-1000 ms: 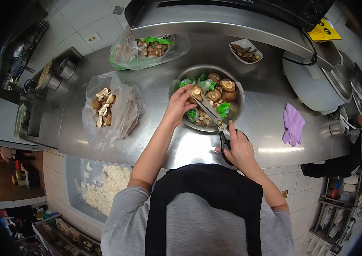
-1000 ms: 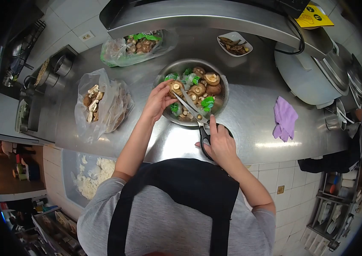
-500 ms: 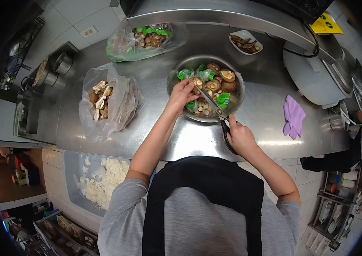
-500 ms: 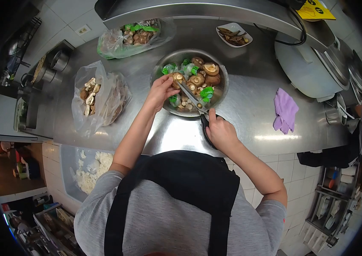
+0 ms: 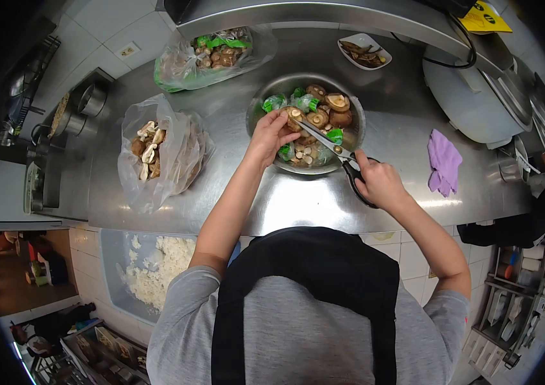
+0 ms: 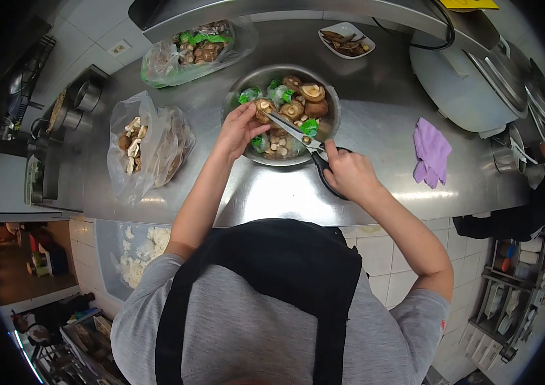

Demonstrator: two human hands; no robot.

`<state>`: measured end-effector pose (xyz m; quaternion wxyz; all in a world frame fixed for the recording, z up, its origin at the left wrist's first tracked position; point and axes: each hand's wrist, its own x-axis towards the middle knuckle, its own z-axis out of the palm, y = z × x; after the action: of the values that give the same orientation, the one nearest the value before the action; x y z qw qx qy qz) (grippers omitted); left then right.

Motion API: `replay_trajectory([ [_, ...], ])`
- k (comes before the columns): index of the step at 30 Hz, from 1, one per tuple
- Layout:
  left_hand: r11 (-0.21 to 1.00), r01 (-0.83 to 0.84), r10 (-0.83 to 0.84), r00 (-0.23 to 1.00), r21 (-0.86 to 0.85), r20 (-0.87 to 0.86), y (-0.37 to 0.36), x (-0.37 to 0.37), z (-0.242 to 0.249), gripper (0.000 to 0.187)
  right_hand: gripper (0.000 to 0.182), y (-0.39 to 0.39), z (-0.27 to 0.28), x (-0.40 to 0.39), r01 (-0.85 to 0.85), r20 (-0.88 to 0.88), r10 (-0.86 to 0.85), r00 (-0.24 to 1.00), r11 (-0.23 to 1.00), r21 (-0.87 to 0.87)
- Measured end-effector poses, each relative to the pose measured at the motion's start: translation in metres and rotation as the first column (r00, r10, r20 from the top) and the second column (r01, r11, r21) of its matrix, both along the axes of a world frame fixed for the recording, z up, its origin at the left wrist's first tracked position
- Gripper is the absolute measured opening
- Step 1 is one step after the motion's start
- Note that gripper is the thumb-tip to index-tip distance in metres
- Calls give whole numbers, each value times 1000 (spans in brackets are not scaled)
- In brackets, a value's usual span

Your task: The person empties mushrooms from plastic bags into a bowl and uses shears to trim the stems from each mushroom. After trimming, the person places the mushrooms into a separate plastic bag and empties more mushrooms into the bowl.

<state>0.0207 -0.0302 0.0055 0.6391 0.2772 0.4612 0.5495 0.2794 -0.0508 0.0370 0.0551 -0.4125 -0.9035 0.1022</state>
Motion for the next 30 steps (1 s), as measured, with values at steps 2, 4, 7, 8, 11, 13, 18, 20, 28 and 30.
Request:
replay_trajectory([
  [2, 1000, -12, 12, 999, 4, 50, -2, 7, -2, 28, 43, 6, 6, 6, -34, 23, 34, 999, 999, 18],
  [4, 1000, -7, 4, 996, 30, 95, -4, 13, -9, 30, 43, 8, 12, 12, -35, 33, 35, 999, 999, 9],
  [7, 996, 12, -26, 987, 85, 156, -6, 20, -7, 33, 44, 11, 16, 19, -44, 19, 44, 999, 999, 5],
  [8, 995, -20, 3, 986, 98, 168, -9, 23, -2, 33, 49, 7, 22, 16, 15, 0, -15, 1000, 998, -53],
  [11, 989, -89, 60, 971, 116, 230, -11, 24, 7, 35, 63, -1, 18, 10, 91, -23, -93, 995, 992, -87],
  [13, 987, -54, 28, 985, 149, 172, -9, 19, 6, 33, 63, -6, 14, 5, 121, -1, -122, 993, 986, -117],
  [18, 993, -18, 5, 993, 115, 120, -4, 4, 2, 29, 55, 4, 12, 5, 94, 21, -92, 996, 991, -99],
  [20, 996, 7, -18, 991, 84, 134, -2, 2, 4, 29, 46, 14, 18, 10, -5, 44, 7, 999, 999, -49],
  [28, 986, -164, 149, 905, 5, 400, 17, -1, -25, 32, 40, 44, 51, 34, -77, 376, 57, 925, 996, 37],
  [30, 997, -72, 55, 911, 25, 408, 16, -11, -16, 36, 39, 43, 51, 49, -79, 246, 60, 967, 995, 68],
])
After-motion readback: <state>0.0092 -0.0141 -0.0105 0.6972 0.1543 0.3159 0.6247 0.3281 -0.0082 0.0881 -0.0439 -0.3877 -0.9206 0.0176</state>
